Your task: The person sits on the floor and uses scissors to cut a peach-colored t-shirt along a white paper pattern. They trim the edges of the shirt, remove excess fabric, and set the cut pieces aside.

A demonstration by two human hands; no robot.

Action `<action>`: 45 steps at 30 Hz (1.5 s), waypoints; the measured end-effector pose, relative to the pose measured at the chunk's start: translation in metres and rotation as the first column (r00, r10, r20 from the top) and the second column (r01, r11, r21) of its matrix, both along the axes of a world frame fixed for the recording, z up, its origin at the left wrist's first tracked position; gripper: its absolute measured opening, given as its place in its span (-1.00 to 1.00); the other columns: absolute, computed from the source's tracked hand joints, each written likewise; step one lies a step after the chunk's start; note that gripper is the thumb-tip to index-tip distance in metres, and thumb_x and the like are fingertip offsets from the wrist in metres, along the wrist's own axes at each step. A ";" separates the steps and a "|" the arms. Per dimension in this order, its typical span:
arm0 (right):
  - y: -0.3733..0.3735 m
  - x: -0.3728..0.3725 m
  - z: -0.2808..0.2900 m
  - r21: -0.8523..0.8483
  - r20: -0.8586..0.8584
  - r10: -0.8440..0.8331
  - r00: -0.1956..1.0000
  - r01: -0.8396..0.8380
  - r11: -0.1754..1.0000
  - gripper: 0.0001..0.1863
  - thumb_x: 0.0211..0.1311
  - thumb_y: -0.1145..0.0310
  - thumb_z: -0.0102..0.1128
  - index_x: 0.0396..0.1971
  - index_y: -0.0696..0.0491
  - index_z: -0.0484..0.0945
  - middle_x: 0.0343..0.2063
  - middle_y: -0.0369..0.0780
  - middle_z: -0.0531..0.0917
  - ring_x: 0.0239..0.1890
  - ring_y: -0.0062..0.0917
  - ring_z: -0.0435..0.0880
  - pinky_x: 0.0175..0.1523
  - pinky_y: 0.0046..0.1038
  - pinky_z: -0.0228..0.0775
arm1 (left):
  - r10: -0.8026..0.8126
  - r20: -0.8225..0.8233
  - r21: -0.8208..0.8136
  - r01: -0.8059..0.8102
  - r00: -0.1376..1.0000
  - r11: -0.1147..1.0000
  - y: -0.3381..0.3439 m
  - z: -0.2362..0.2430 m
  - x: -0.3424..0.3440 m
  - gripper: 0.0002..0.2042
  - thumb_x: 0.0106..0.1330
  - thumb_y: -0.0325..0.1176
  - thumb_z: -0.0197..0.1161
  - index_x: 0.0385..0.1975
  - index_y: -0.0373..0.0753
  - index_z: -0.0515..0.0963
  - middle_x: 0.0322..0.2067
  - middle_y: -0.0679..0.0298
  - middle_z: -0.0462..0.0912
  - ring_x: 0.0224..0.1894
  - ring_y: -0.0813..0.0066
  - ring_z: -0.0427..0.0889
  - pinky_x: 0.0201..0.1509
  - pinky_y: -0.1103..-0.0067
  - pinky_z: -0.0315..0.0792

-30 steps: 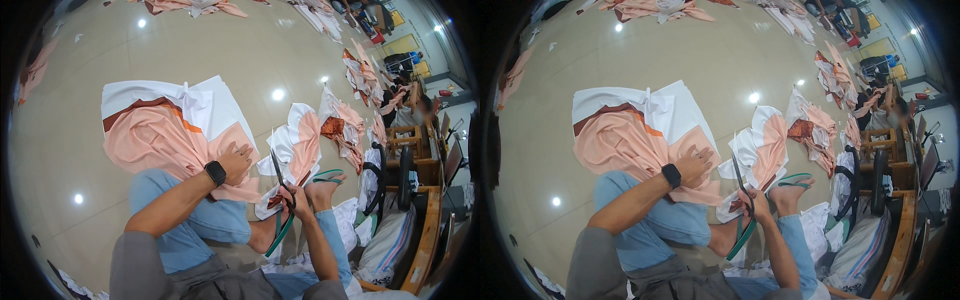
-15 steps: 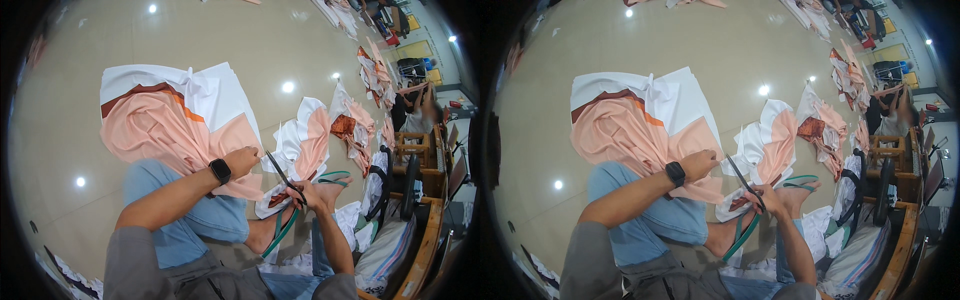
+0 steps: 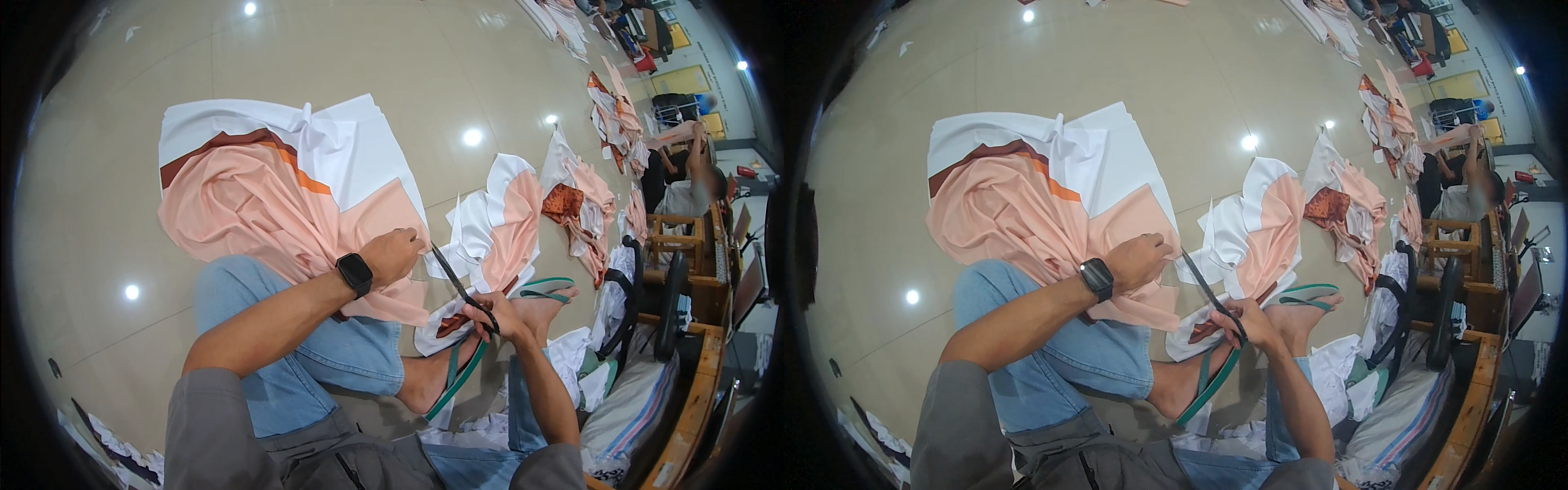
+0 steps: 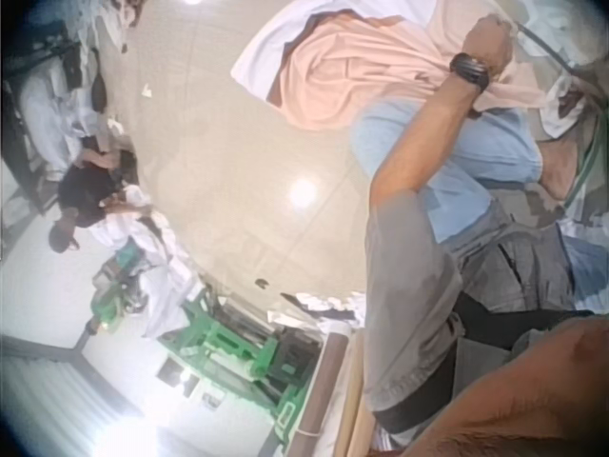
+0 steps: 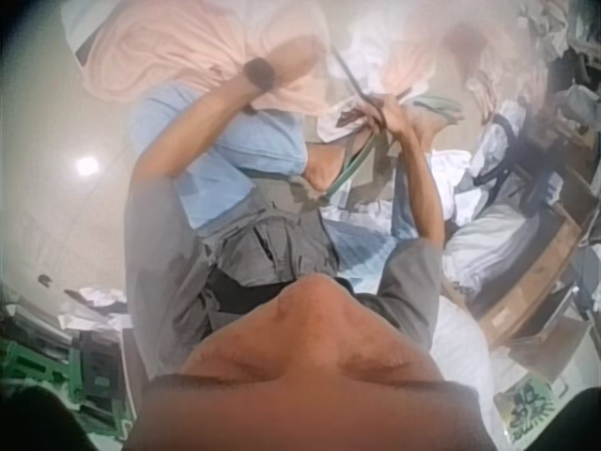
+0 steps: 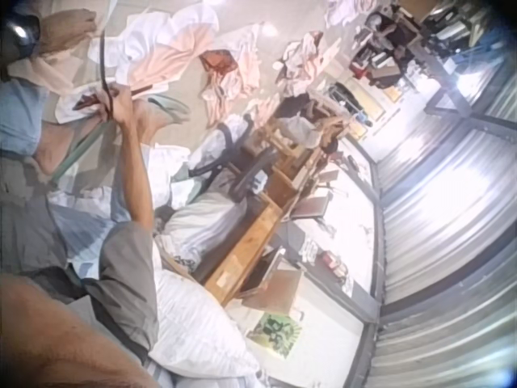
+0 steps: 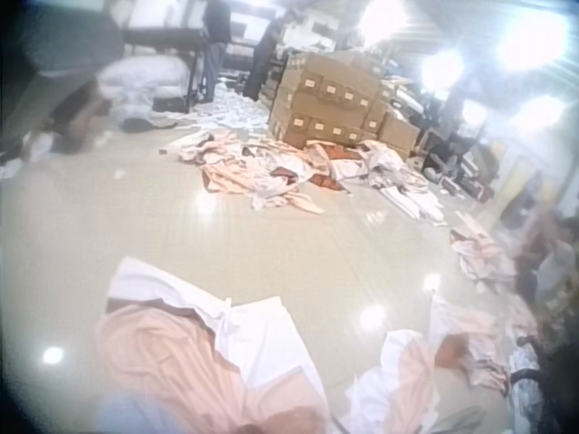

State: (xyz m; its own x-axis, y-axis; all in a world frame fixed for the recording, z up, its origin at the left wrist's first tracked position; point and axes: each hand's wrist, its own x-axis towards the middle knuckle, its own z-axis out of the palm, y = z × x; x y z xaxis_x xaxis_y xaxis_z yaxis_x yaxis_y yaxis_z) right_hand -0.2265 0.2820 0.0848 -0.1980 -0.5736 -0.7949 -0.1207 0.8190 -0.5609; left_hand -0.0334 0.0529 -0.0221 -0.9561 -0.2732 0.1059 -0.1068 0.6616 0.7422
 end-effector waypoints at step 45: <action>-0.009 0.006 -0.012 -0.083 -0.113 0.055 0.992 -0.065 0.994 -0.41 0.31 -0.18 0.37 -0.41 0.16 0.62 -0.74 -0.37 0.49 -0.75 -0.70 0.46 -0.64 -0.61 0.20 | -0.074 0.016 -0.196 0.076 0.997 0.978 0.000 -0.015 -0.003 -0.81 0.21 -0.46 0.24 -0.19 -0.25 0.64 -0.24 0.07 0.56 -0.21 0.08 0.68 -0.13 0.28 0.61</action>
State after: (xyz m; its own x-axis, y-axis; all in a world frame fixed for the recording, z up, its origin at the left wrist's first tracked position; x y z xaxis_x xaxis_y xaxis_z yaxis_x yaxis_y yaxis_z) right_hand -0.2203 0.2726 0.0730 -0.2450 -0.6529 -0.7167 -0.2336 0.7572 -0.6100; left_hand -0.0369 0.0532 -0.0374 -0.9742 -0.1757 0.1417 -0.0575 0.8004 0.5966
